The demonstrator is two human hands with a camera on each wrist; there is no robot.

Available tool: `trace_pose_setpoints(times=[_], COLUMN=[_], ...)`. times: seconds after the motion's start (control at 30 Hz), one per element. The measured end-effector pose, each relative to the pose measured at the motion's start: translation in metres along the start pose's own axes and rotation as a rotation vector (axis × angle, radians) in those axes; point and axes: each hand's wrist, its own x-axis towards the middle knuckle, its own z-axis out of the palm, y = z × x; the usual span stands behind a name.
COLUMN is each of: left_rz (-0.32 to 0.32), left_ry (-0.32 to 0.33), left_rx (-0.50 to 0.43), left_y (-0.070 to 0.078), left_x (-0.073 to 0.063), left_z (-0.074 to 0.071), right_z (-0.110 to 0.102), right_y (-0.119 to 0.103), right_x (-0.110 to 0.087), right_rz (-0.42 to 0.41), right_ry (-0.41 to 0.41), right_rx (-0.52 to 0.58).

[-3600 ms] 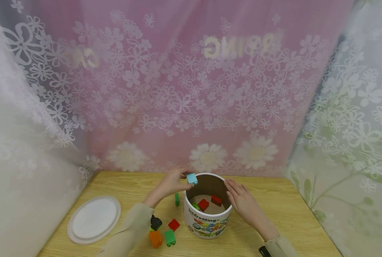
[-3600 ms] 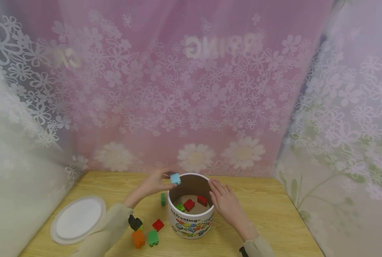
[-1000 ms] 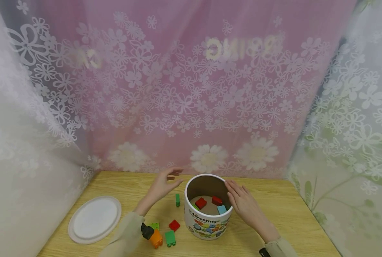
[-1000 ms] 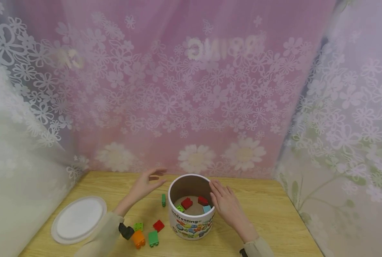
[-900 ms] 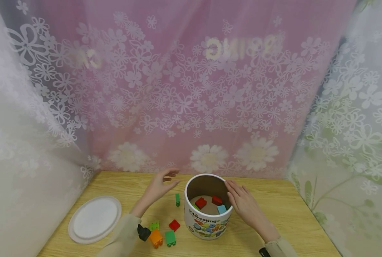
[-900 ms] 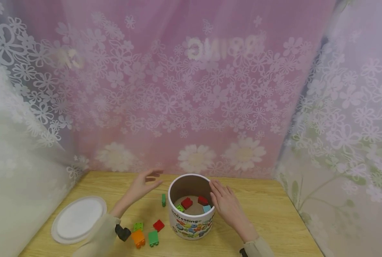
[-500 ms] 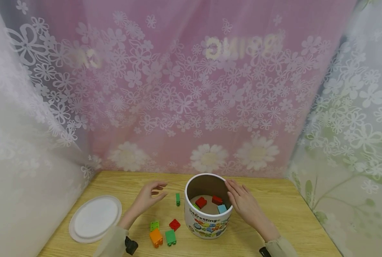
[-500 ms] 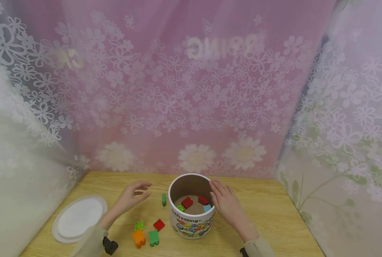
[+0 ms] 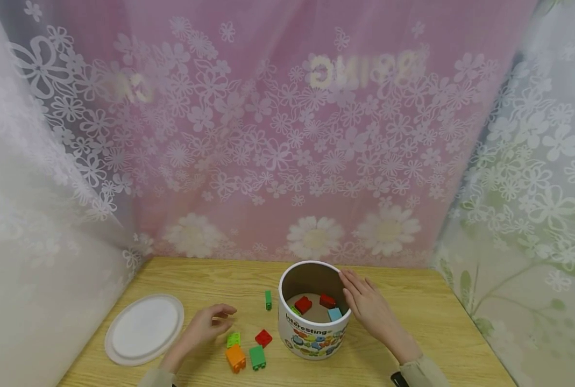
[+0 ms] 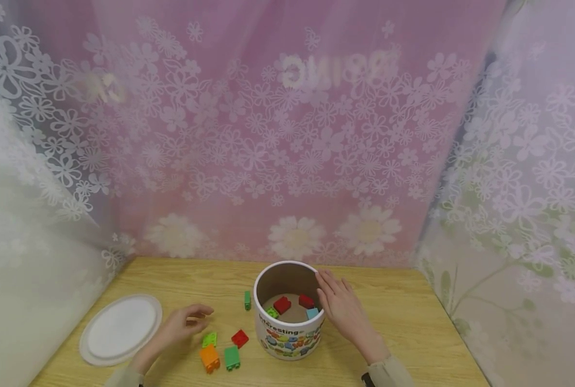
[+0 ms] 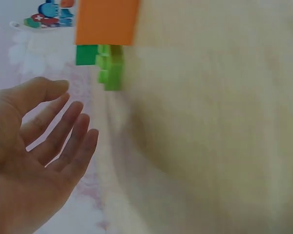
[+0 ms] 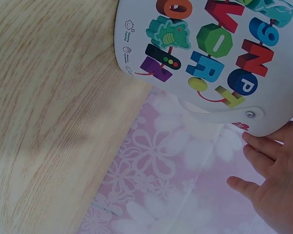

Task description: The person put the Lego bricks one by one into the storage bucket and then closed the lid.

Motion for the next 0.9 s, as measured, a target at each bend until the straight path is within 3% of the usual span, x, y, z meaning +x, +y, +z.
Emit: trace_pose_setpoints(times=[0.23, 0.33, 0.47, 0.77, 0.9], left_rz=[0.006, 0.000, 0.002, 0.062, 0.044], left_ry=[-0.105, -0.154, -0.194, -0.164, -0.145], left_rx=[0.028, -0.005, 0.026, 0.137, 0.157], left_y=[-0.011, -0.010, -0.009, -0.007, -0.005], left_x=[-0.017, -0.019, -0.018, -0.011, -0.009], left_z=[0.000, 0.000, 0.004, 0.010, 0.012], right_z=[-0.001, -0.001, 0.000, -0.001, -0.001], right_y=[-0.001, -0.001, -0.001, -0.002, -0.002], right_x=[0.001, 0.001, 0.001, 0.000, 0.000], right_rz=[-0.002, 0.001, 0.008, 0.009, 0.004], right_ry=[0.008, 0.010, 0.007, 0.003, 0.018], right_rx=[0.010, 0.010, 0.008, 0.004, 0.002])
